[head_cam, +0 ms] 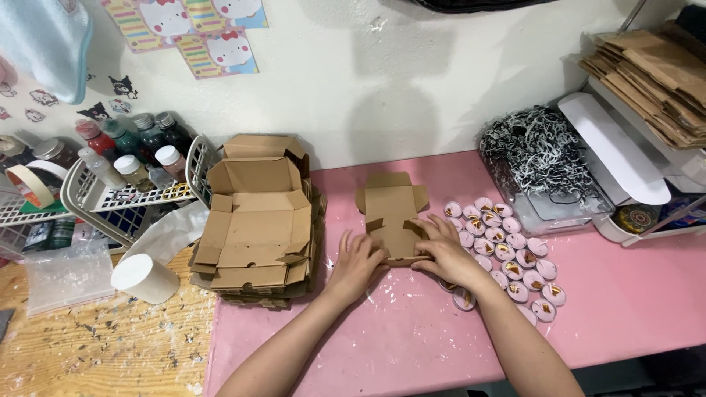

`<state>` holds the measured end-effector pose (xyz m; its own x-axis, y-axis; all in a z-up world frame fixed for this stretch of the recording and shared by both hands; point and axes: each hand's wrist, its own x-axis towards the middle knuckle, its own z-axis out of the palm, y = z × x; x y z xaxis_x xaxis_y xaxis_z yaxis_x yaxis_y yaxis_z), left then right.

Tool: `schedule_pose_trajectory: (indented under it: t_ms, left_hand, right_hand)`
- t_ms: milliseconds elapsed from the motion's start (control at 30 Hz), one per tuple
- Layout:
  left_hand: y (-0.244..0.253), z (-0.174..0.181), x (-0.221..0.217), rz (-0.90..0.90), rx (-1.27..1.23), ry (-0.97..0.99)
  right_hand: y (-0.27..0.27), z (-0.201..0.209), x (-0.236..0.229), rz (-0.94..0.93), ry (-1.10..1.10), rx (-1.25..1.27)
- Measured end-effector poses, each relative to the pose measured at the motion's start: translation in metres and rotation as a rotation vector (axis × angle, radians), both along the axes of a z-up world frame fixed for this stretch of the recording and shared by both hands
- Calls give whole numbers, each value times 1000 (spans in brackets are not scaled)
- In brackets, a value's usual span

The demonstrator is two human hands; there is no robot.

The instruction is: The person is assembling small cardboard boxes, placing decorative filler inside, and preparing a small item for packaging.

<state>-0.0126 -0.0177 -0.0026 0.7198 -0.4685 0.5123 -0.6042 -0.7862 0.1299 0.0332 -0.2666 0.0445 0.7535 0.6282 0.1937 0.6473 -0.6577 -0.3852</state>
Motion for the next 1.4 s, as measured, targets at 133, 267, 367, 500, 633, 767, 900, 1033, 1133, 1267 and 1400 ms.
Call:
schedule_pose_trajectory:
  t_ms: [133,267,367,500,633,767,900,1033,1133,1267,1400]
  left_hand:
    - [1,6,-4,2,-13,193]
    - [3,1,-2,-27,-23,91]
    - [6,-2,0,2,42,111]
    - [-2,7,3,24,49,146]
    - [-27,37,4,-28,-75,34]
    - [-75,61,34,-71,-78,92]
    - [-134,68,85,-97,-253,189]
    - [-185,49,144,-59,-343,340]
    - [-208,36,180,22,-364,377]
    - [-235,10,220,75,-364,396]
    - [-261,34,223,0,-506,370]
  right_hand:
    - [3,7,-5,2,0,17]
    - [5,6,-4,1,46,4]
    - [7,12,-6,-4,74,16]
    - [2,9,3,-77,-11,93]
    - [-44,25,28,-268,178,678]
    - [-97,46,69,-506,-358,484]
    - [-135,61,127,-369,-571,295]
    - [-150,51,173,-308,-503,153]
    - [-146,56,174,-510,-173,-72]
    - [-185,15,197,-654,-63,-152]
    - [-215,3,193,-613,-125,-97]
